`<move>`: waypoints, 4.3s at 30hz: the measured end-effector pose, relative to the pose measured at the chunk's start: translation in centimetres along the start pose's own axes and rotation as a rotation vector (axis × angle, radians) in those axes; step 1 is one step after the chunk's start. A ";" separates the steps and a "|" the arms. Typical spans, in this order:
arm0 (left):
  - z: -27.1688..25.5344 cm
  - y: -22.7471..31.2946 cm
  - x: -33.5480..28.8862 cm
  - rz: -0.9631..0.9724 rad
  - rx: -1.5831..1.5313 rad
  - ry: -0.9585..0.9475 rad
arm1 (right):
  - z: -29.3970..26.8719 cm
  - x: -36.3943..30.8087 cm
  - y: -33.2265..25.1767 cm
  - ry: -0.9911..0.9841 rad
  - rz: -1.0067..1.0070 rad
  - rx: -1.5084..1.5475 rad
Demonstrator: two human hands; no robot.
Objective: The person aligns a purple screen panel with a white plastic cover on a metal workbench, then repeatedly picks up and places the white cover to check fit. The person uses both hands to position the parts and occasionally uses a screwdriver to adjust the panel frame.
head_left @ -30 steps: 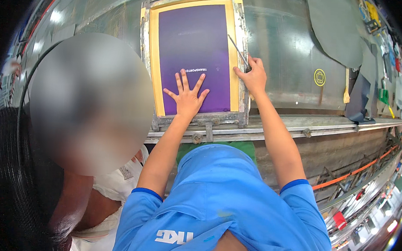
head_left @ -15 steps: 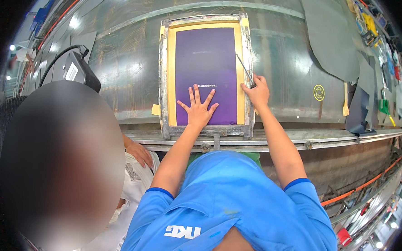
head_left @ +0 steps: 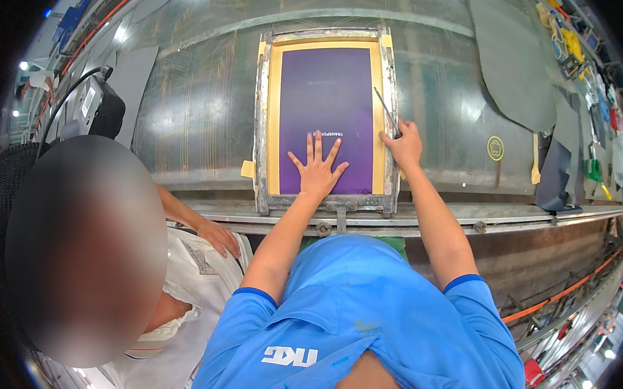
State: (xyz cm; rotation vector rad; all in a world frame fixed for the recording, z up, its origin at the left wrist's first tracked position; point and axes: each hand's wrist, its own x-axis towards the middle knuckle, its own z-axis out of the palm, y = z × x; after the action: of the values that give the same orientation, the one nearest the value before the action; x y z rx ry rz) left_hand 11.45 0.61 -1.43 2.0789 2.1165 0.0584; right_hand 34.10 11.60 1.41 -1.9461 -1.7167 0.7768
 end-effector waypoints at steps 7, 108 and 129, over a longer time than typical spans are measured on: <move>0.1 0.1 -0.1 -0.003 -0.014 -0.007 | 0.5 -0.1 0.6 0.043 -0.021 0.006; -1.5 -18.0 -11.6 -0.906 -0.932 0.689 | -7.4 9.2 6.8 0.306 -0.642 -0.312; 1.1 -20.9 -10.8 -0.848 -0.841 0.520 | -7.2 0.5 5.7 -0.513 -0.674 -0.438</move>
State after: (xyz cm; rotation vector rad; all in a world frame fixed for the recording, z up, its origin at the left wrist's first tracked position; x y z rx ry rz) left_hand -8.93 -10.80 -4.59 0.6668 2.4159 1.2114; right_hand 43.16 11.65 3.07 -1.2677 -2.8294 0.7065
